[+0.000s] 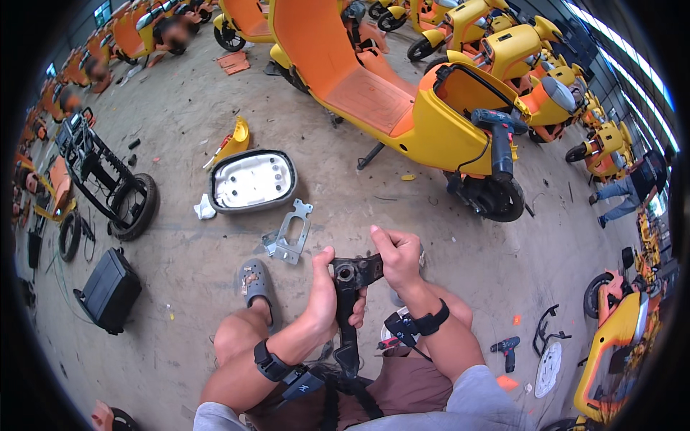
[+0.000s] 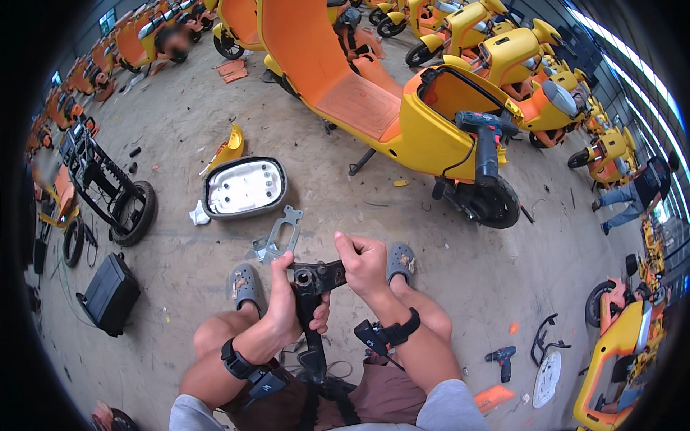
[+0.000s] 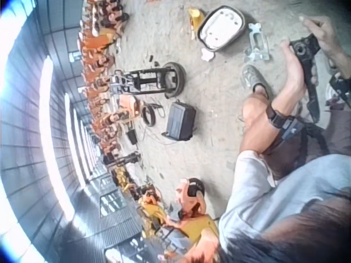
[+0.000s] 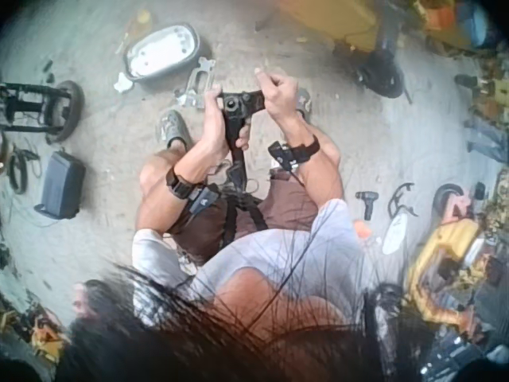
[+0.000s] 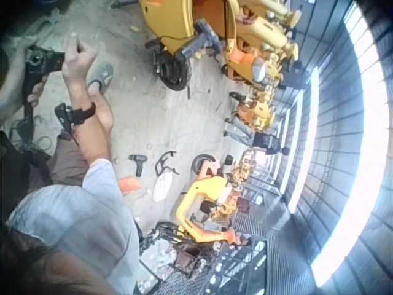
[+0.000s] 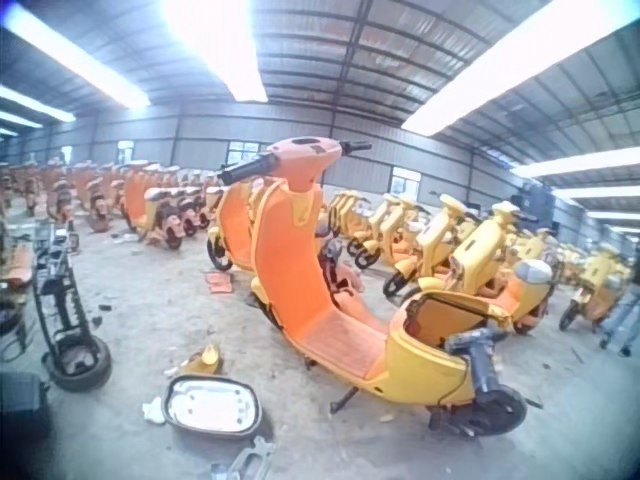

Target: The person disassembles a black metal component, removing bolts by hand and placing them into a white bin, then uses pliers to manipulate a pin on the bracket.

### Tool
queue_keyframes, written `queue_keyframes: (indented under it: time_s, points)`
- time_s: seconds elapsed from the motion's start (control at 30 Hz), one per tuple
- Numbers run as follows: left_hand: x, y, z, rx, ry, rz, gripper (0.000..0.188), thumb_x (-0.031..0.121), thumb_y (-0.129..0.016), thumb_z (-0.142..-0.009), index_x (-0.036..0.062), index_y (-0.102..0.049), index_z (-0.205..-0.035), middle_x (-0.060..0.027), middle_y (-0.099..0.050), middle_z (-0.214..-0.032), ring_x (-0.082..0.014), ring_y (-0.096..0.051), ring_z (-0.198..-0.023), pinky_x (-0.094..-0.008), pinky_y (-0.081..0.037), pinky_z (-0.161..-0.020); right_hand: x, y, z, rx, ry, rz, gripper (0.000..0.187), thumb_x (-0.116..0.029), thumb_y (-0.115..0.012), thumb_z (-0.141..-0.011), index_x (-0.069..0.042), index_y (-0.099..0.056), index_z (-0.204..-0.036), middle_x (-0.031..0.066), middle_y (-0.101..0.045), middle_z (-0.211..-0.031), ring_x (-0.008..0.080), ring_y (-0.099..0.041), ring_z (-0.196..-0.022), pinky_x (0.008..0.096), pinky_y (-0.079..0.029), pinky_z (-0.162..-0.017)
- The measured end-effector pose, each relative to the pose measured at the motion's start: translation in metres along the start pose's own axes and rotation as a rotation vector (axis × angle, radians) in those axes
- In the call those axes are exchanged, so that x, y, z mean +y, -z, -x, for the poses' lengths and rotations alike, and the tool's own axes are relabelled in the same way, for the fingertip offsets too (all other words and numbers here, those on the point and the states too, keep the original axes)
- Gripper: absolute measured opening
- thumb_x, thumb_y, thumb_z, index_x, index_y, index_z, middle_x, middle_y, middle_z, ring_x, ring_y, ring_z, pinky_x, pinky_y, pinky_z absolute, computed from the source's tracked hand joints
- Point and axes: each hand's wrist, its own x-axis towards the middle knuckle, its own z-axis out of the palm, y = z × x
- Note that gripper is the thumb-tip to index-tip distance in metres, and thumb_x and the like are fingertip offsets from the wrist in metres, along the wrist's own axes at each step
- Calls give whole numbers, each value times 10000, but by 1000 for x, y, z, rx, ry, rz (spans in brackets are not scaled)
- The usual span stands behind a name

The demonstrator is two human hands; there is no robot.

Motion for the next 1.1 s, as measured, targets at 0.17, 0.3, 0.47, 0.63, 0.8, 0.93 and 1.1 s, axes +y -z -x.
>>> queue_keyframes:
  time_s: [0.17, 0.3, 0.47, 0.63, 0.8, 0.93, 1.1]
  points:
    - [-2, 0, 3, 9, -17, -18, 873, 858, -240, -800, 37, -530, -739, -62, -472, -531, -194, -437, -422, -343, -393, -486, 9, 2, -1, -54, -13, -41, 462, -198, -607, -945, -15, -467, -544, -77, -416, -527, 28, -323, -512, 261, -246, -460]
    - [1, 15, 13, 45, 106, 88, 849, 862, -218, -809, 63, -497, -745, -37, -455, -543, -167, -426, -429, -322, -381, -479, 11, -6, 4, -177, 55, 177, 421, -237, -592, -959, 2, -535, -617, -13, -453, -524, 55, -379, -520, 272, -322, -476]
    - [8, 20, 10, 55, 122, 53, 869, 864, -206, -814, 57, -510, -703, -34, -444, -504, -159, -405, -393, -298, -358, -445, 6, 1, 4, -239, 606, 492, 264, -215, -680, -829, -23, -609, -663, 97, -556, -623, 284, -552, -576, 374, -428, -528]
    - [11, 17, 12, 55, 47, -154, 893, 866, -203, -818, 51, -531, -655, -37, -444, -444, -147, -413, -344, -267, -365, -388, -1, 13, 3, -378, 708, 454, 297, -298, -792, -721, -39, -649, -749, 76, -585, -652, 256, -563, -570, 352, -451, -524]
    - [12, 14, 12, -5, 121, -9, 898, 864, -199, -828, 60, -520, -590, -49, -457, -449, -153, -413, -335, -271, -382, -383, -11, 15, 9, -373, 787, 508, 442, -370, -880, -602, -45, -661, -806, 56, -599, -668, 232, -570, -567, 321, -458, -502]
    - [15, 12, 11, -6, 116, -12, 925, 881, -163, -816, 59, -530, -604, -50, -454, -452, -149, -407, -340, -272, -379, -385, -11, 20, 8, -350, 832, 577, 469, -397, -897, -582, -50, -640, -765, 50, -577, -641, 217, -560, -546, 307, -444, -474]
    - [12, 10, 6, 43, 113, -40, 904, 889, -206, -799, 67, -468, -530, -56, -419, -435, -174, -375, -333, -302, -355, -383, 1, 21, 15, -303, 802, 599, 533, -413, -919, -550, -32, -590, -724, 51, -538, -600, 212, -543, -511, 308, -403, -464]
